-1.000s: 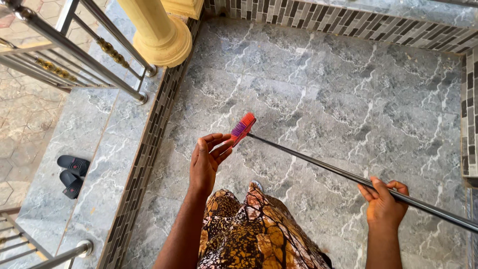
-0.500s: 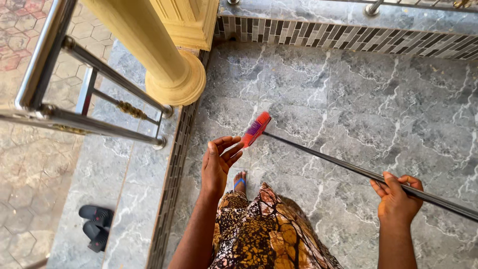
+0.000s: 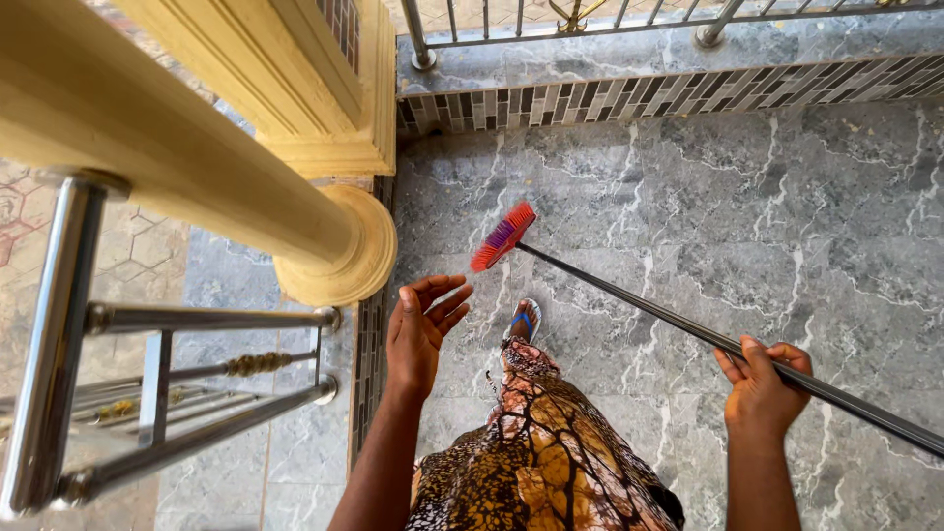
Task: The person sweeps the debris on the tiled floor into a blue dustpan using a broom.
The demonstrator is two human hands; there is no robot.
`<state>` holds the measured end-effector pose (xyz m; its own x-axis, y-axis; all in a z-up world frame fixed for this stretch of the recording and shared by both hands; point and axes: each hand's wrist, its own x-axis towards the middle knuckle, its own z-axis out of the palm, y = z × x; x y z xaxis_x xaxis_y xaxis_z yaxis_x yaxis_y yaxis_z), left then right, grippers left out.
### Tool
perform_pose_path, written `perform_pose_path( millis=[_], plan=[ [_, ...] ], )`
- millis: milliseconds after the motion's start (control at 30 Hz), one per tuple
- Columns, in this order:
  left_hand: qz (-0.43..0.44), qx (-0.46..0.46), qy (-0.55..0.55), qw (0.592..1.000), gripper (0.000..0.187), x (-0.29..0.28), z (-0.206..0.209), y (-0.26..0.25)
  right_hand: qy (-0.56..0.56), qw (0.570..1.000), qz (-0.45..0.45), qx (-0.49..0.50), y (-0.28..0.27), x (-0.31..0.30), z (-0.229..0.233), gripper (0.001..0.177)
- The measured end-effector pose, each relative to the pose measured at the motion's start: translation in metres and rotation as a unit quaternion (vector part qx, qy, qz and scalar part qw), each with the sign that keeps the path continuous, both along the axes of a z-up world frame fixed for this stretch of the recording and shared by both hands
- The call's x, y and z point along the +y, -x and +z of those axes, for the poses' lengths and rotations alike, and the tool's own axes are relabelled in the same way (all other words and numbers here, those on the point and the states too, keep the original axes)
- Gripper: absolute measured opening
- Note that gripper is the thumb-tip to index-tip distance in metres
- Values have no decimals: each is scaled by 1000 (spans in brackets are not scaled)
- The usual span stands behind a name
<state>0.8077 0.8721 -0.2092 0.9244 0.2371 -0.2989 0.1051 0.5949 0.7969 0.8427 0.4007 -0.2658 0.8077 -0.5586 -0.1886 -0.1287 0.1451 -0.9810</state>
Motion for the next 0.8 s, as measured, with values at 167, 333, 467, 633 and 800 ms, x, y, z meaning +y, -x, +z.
perform_pose_path(
  millis=[167,333,467,633,800],
  plan=[
    [-14,16,-44,999,70,25,2,-81,-1,1000,4,17,-90,34,-21,27],
    [5,8,-25,1000,68,52,-12,-154,-2,999,37,10,-175,66,-28,26],
    [9,6,-21,1000,67,73,-26,-201,20,996,81,20,-217,98,-18,21],
    [4,8,-9,1000,65,106,-46,-264,29,995,92,31,-268,142,-24,21],
    [-24,3,17,1000,66,146,-67,-329,7,996,82,33,-309,197,-50,25]
  ],
)
